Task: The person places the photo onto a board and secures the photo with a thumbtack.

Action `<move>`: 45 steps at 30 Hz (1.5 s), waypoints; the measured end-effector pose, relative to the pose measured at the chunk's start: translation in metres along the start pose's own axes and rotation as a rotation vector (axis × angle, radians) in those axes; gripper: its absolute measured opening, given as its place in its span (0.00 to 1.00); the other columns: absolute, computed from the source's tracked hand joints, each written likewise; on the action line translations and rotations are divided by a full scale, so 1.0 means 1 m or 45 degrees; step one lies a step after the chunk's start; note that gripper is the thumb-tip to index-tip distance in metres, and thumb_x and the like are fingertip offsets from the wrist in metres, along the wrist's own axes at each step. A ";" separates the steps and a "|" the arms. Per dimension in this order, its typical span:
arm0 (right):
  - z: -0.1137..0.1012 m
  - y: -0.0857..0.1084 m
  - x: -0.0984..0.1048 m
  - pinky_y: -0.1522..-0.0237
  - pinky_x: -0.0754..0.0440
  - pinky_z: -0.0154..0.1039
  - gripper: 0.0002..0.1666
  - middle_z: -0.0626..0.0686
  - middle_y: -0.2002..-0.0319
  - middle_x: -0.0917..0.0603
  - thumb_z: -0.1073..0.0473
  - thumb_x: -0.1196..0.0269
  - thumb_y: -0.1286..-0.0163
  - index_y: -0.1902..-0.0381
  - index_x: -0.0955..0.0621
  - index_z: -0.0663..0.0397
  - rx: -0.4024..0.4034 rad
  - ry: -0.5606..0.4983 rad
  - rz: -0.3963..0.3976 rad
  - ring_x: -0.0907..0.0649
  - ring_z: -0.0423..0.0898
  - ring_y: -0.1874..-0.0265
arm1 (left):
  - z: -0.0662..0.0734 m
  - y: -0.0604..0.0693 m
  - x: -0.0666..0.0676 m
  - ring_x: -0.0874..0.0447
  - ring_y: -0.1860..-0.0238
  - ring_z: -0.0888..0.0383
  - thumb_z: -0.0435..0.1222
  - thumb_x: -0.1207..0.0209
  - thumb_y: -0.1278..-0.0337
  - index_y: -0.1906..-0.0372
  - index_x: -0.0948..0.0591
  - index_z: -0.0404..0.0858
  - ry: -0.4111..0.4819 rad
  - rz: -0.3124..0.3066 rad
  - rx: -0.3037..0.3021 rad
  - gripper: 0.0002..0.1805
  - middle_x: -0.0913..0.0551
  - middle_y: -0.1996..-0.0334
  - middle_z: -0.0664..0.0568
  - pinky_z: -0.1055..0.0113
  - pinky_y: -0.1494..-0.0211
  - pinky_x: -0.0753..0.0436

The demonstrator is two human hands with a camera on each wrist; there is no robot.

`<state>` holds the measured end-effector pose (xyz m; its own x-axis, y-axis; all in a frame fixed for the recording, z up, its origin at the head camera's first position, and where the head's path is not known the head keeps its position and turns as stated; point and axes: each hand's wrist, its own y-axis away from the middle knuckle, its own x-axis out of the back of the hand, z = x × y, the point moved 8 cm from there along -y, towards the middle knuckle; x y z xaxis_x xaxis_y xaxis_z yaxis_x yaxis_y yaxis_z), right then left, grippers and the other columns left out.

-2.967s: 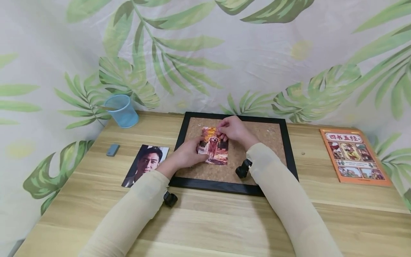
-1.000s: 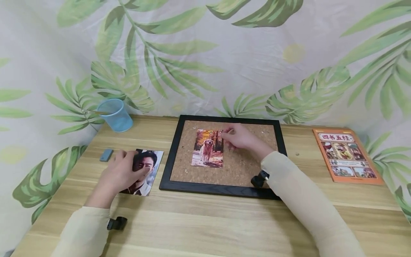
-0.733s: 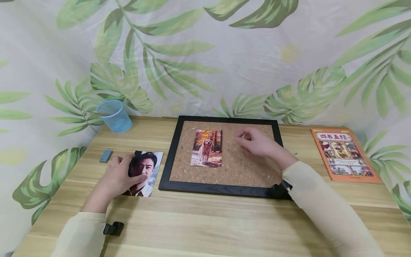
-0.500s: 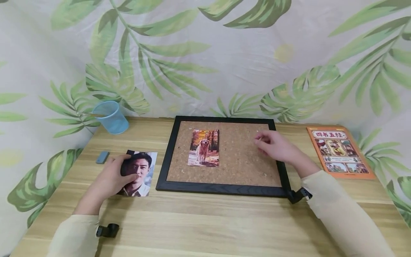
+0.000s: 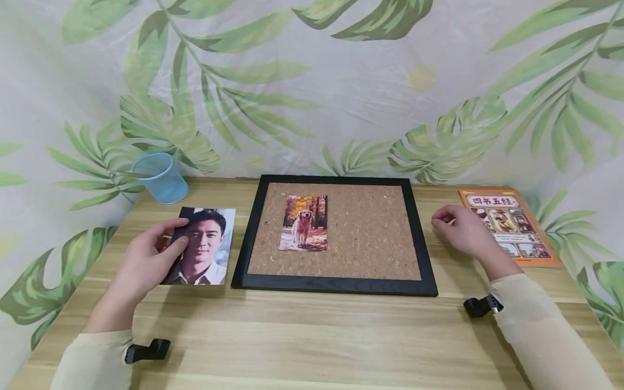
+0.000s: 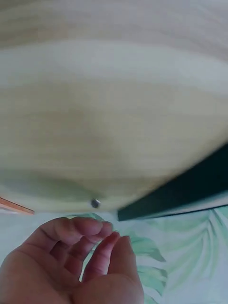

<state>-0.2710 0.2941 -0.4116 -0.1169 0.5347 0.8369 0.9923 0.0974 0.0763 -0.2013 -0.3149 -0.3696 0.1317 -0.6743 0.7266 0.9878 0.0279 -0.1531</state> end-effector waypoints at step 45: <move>-0.021 -0.012 -0.006 0.66 0.18 0.36 0.13 0.63 0.57 0.09 0.59 0.38 0.17 0.47 0.14 0.64 0.021 -0.234 0.003 0.13 0.50 0.64 | 0.199 -0.089 -0.275 0.35 0.17 0.41 0.39 0.44 0.19 0.15 0.39 0.33 -0.080 -0.832 -0.293 0.36 0.33 0.18 0.34 0.49 0.15 0.34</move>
<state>-0.2811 0.2726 -0.4058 -0.1213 0.6790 0.7240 0.9920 0.1085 0.0644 -0.3091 0.0144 -0.4227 -0.4726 -0.4552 0.7546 0.8245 -0.5308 0.1962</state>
